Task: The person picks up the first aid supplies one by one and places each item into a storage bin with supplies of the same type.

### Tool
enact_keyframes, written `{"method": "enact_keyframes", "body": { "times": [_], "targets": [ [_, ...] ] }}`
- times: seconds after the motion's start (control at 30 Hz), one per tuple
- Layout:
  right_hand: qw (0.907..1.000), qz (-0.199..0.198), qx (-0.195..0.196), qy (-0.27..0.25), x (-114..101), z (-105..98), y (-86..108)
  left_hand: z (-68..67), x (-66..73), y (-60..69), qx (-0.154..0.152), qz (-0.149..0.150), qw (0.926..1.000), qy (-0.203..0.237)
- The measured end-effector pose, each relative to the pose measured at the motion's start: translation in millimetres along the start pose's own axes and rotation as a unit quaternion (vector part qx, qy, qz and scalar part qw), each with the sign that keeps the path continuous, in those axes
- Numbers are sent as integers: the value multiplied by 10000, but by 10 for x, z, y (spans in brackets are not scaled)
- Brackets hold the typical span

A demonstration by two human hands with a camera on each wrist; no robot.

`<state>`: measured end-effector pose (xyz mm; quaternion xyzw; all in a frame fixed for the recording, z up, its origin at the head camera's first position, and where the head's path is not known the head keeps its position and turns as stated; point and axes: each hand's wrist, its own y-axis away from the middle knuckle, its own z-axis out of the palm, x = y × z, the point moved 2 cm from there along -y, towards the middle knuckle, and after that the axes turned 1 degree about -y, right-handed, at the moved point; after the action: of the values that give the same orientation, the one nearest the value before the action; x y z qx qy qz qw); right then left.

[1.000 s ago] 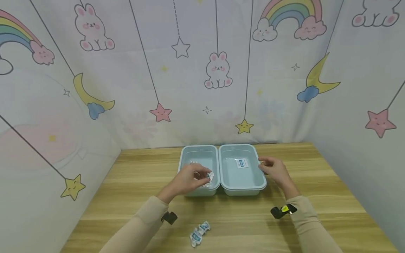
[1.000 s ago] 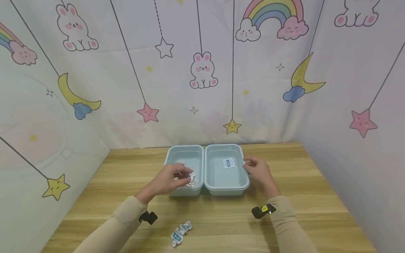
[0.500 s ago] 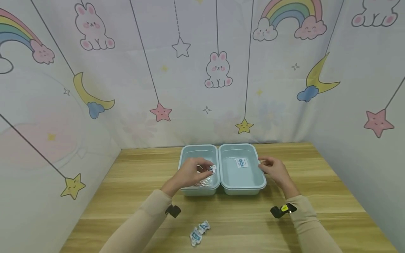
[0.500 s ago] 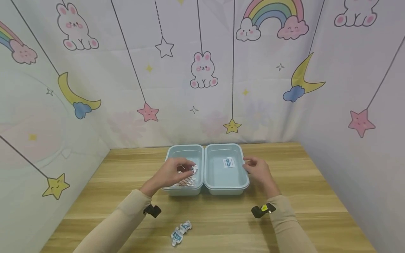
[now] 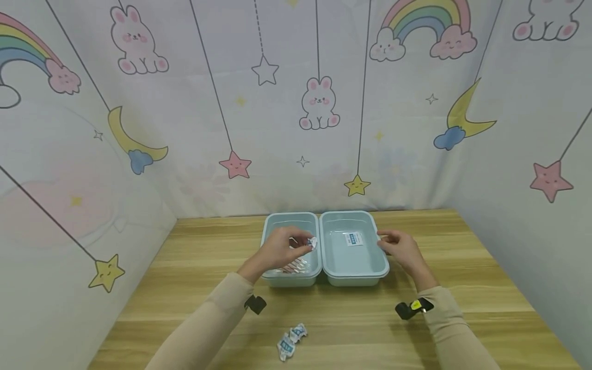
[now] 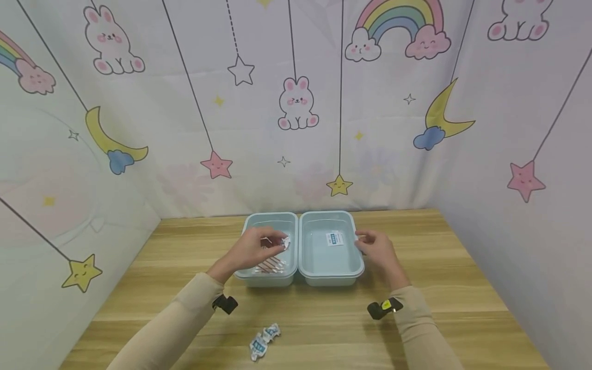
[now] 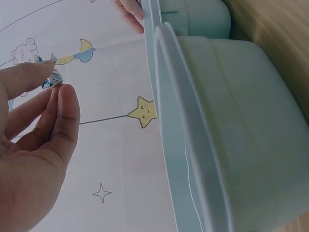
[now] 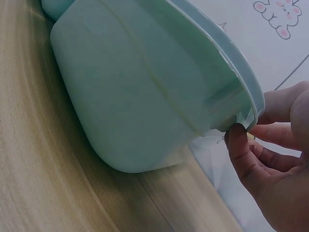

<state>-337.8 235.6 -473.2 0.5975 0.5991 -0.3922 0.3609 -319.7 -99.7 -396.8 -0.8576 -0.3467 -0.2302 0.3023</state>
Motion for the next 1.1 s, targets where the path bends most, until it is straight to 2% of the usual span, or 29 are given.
{"method": "enact_keyframes", "body": {
  "times": [0.33, 0.63, 1.1],
  "targets": [
    [10000, -38, 17, -1, 23, 14, -5, 8, -17, -62, 33, 32, 10000, -49],
    [10000, -50, 27, -43, 12, 6, -19, 17, -36, -113, 13, -108, 9997, -199],
    [9999, -83, 55, -19, 75, 24, -53, 83, -127, -145, -10, -333, 9992, -206]
  ]
}}
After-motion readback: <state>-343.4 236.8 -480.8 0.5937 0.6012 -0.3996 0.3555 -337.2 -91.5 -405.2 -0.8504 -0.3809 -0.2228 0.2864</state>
